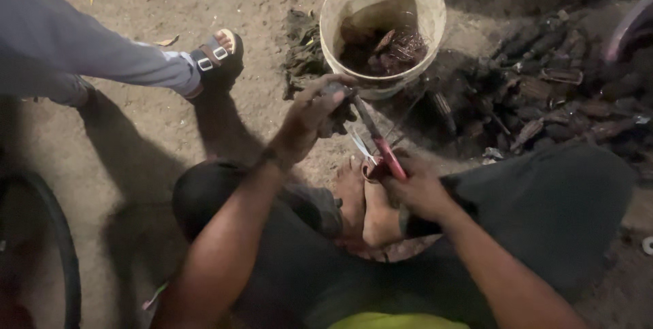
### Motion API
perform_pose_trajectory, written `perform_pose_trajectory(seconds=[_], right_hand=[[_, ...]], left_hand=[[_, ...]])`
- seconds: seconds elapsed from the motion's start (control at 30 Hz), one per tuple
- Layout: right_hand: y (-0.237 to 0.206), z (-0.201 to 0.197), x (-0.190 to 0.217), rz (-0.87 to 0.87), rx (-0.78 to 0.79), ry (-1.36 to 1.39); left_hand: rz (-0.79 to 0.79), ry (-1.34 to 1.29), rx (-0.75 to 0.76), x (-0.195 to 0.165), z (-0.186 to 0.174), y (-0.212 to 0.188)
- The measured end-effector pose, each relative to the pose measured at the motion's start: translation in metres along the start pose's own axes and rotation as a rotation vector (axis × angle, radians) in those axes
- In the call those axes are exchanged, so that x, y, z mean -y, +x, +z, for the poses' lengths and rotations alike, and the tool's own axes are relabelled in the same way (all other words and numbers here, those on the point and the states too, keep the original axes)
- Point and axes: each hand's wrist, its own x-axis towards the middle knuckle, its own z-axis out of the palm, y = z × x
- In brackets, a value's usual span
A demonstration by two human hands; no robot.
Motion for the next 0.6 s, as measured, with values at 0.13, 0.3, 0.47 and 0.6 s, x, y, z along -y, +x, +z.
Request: perform_pose_trajectory(seconds=[0.13,0.3,0.47,0.6], right_hand=[[0.005,0.016,0.015,-0.235,-0.433,-0.561],[0.005,0.000,0.019,-0.443,-0.491,-0.622],[0.003,-0.020,0.006,-0.232,-0.217,-0.336],[-0.001,-0.030,0.003,-0.201,-0.065,-0.198]], left_hand=[[-0.043,0.348,-0.283,0.021,0.008,0.007],[0.108,-0.140,-0.235,0.023,0.011,0.013],[0.062,-0.116,-0.046,0.006,-0.001,0.009],[0.016,-0.021,0.010,-0.003,-0.001,0.005]])
